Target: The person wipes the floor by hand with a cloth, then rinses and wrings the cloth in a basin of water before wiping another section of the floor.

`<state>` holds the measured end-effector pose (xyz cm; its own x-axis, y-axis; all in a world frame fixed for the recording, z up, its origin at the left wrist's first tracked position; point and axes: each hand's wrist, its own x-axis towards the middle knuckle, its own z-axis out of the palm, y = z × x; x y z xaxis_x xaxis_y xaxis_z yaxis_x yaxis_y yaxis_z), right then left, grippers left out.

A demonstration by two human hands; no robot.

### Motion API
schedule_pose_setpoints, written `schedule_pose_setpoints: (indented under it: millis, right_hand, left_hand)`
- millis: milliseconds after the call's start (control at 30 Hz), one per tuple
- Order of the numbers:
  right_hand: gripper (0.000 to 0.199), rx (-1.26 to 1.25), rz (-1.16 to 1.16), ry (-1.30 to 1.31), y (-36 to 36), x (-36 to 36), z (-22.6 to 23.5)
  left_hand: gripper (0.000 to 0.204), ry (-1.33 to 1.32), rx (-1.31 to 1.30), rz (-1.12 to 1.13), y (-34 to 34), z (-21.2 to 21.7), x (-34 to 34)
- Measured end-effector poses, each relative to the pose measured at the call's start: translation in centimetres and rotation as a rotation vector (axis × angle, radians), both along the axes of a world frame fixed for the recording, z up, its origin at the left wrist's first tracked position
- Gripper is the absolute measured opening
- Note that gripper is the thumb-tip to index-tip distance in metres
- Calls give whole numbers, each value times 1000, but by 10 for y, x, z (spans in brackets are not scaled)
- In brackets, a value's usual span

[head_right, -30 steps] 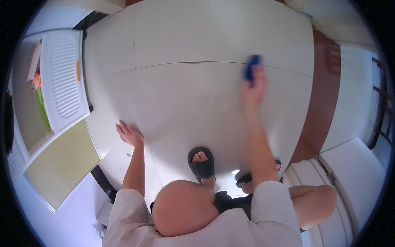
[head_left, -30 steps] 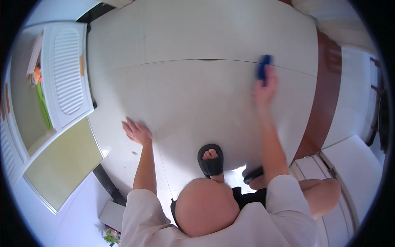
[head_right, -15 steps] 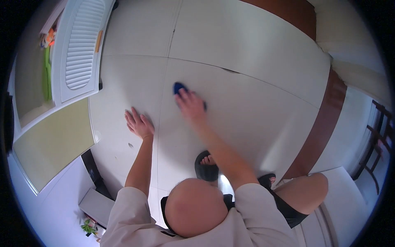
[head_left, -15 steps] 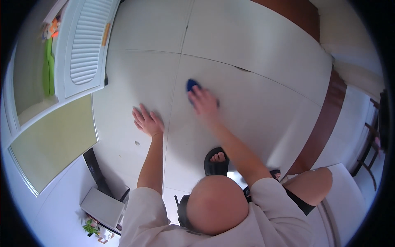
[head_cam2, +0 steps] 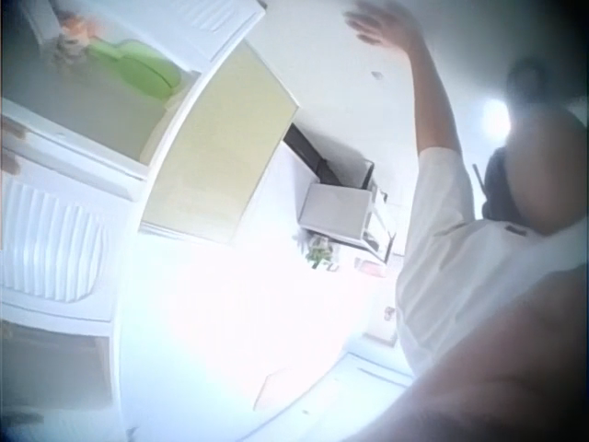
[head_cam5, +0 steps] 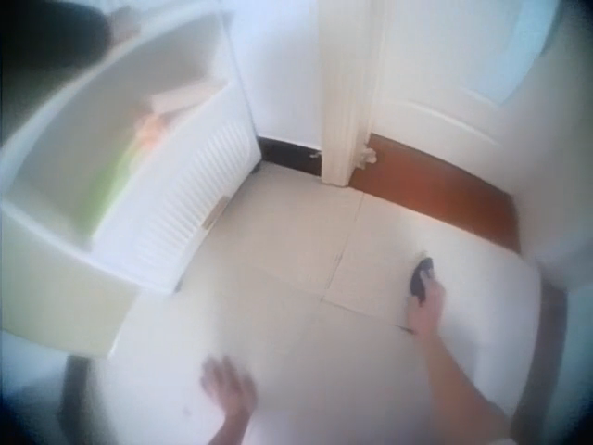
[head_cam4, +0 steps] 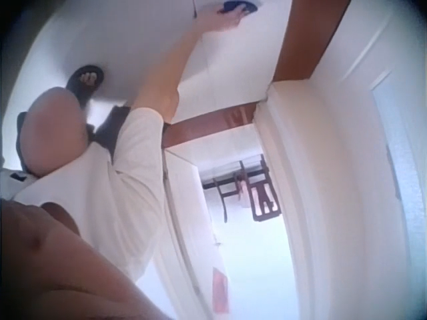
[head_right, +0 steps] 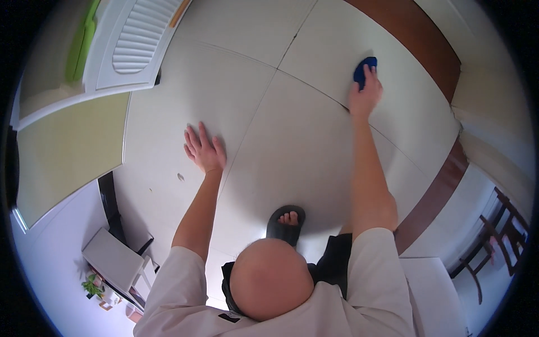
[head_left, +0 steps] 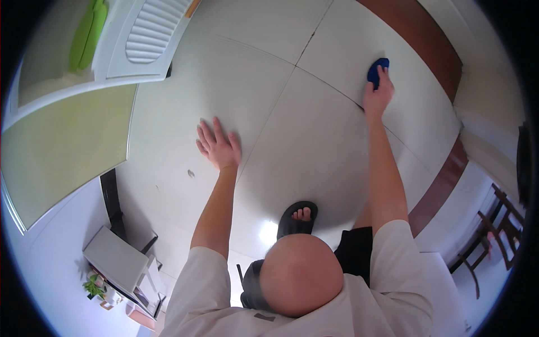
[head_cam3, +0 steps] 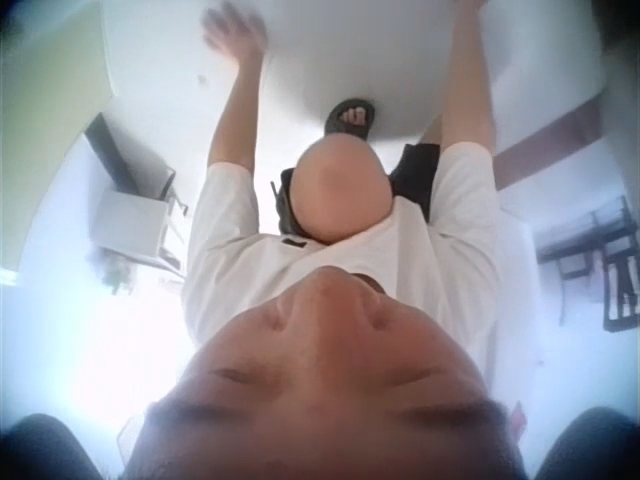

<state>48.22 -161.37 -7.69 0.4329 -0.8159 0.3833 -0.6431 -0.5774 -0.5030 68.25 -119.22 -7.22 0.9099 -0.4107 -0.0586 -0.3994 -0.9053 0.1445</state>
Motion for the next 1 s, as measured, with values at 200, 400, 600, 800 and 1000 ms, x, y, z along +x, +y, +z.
schedule_pose_setpoints:
  millis: [200,400,600,800,1000]
  right_hand:
    - [61,151,598,-113,162,93,-4]
    - [67,262,977,-11,264,115,10]
    - [60,126,462,-114,42,149,8]
    - [56,-50,216,-12,-64,175,-10]
    - [68,50,931,-219,179,250,-35]
  left_hand:
    - [66,28,35,36,16,4,7]
    - [63,6,-3,26,16,0,8]
    - [63,22,29,48,24,4,9]
    - [63,56,-3,44,4,3,6]
    - [63,77,-17,57,1,4,8]
